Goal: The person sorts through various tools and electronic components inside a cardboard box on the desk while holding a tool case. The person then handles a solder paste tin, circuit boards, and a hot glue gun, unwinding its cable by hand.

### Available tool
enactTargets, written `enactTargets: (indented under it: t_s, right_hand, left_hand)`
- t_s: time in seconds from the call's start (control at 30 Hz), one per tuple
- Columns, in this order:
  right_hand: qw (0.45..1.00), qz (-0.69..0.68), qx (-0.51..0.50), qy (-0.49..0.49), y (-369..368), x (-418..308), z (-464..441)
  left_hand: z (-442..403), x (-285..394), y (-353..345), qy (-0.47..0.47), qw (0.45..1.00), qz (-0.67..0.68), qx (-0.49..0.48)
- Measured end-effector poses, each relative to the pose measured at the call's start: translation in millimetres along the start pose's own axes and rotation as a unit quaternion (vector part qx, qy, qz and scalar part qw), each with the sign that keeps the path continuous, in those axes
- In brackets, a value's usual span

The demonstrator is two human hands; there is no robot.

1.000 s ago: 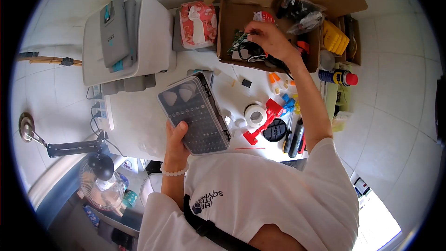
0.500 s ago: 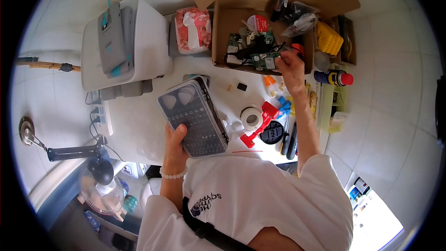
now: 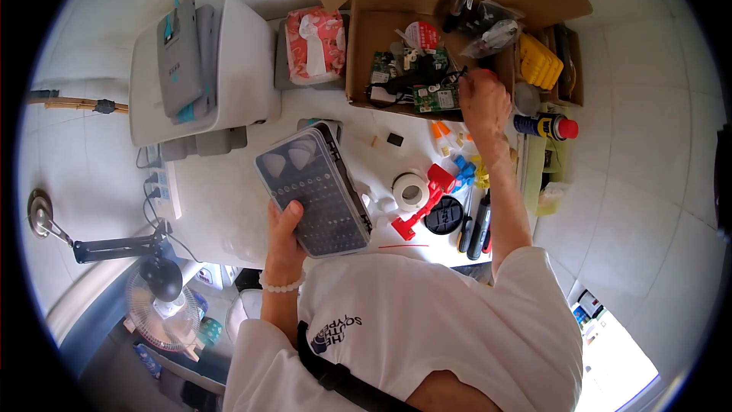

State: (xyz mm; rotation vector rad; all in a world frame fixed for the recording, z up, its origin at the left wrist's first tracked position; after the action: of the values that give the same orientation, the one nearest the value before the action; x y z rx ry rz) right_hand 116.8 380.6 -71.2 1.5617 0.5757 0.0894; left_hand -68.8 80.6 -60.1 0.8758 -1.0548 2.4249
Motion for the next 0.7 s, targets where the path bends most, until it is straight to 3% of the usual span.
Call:
enactTargets:
  t_s: [0.03,0.17,0.23,0.27,0.33,0.37,0.43,0.47,0.53,0.63,0.7]
  right_hand:
    - [1.000,0.001,-0.001,0.001,1.6,-7.8,-5.4]
    - [0.960,-0.141,0.020,0.242,-15.1,-85.9,-31.5]
    - [0.941,-0.102,-0.034,0.320,-43.7,-117.8,-38.8]
    - [0.941,-0.103,-0.033,0.319,-50.7,-126.5,-44.3]
    - [0.919,-0.047,-0.156,0.359,-87.3,-149.3,-43.4]
    - [0.919,-0.048,-0.155,0.358,-99.0,-154.6,-48.8]
    - [0.906,0.050,-0.255,0.335,-142.3,-149.5,-52.3]
    - [0.906,0.052,-0.254,0.334,-148.3,-146.4,-51.5]
    - [0.913,0.094,-0.128,0.377,-133.6,-153.1,-51.3]
    - [0.906,0.112,-0.169,0.372,-143.8,-145.8,-50.8]
    - [0.912,0.093,-0.136,0.376,-136.3,-141.7,-49.1]
  left_hand:
    - [-1.1,-0.6,0.1,0.004,1.000,0.002,-0.004]
    - [-2.9,-0.8,-2.1,0.011,1.000,0.007,0.010]
    - [-4.7,0.6,-4.2,0.009,1.000,0.007,0.006]
    - [-6.1,1.6,-5.3,0.006,1.000,0.010,0.003]
    - [-5.9,3.3,-4.3,0.004,1.000,0.004,0.014]
    - [-5.9,4.7,-2.8,0.002,1.000,-0.001,0.022]
    - [-7.0,6.6,-2.0,-0.001,1.000,-0.007,0.024]
    - [-7.3,6.9,-0.9,-0.003,1.000,-0.010,0.028]
    - [-7.0,6.1,4.4,-0.004,0.999,-0.014,0.036]
    - [-7.6,6.2,7.7,-0.005,0.999,-0.014,0.043]
    - [-8.3,6.5,8.6,-0.006,0.999,-0.012,0.038]
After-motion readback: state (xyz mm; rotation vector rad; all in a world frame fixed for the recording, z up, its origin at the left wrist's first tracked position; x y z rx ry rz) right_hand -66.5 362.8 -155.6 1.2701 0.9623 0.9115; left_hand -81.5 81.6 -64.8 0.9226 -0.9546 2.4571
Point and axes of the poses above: each hand's wrist, its own z-axis away from the middle knuckle, its own y-axis out of the back of the hand, x = y × z, the point moved 9 cm from there along -z, towards the middle knuckle, and after that the axes turned 5 degrees about y, right-handed, at the moved point
